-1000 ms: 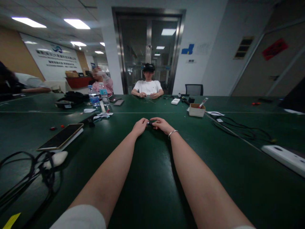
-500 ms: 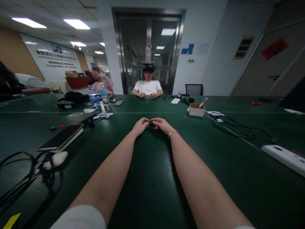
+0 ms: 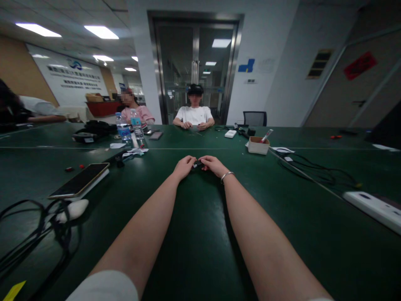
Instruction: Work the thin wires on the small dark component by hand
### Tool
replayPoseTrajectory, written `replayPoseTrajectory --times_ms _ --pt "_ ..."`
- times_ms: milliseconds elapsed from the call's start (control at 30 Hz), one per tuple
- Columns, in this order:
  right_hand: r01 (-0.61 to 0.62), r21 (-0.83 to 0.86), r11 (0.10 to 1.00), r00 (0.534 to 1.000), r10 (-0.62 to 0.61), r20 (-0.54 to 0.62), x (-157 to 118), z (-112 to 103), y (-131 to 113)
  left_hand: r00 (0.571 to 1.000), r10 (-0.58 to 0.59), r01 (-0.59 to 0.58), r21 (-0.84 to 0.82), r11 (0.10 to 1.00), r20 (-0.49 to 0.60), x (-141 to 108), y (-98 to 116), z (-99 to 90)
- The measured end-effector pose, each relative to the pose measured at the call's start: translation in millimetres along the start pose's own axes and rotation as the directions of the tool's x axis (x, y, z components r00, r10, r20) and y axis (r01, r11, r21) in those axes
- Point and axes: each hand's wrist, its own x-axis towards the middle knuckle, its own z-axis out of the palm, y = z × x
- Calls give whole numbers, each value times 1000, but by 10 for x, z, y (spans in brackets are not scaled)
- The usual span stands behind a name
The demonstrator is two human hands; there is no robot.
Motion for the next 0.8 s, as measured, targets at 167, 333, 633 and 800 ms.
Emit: replayPoseTrajectory --times_ms 167,333,633,800 --pt "10 25 1000 1000 -9 -20 14 -9 27 998 29 -31 46 998 51 -18 2 -11" --pt "-6 43 999 998 8 -57 30 -15 46 998 30 -33 54 998 46 -8 -19 -2" --pt "-8 57 998 997 13 -74 37 -21 59 998 47 -47 9 999 44 1 -47 2" --pt "-5 63 998 998 9 -62 20 -12 39 998 49 -47 -32 998 41 -7 -41 4"
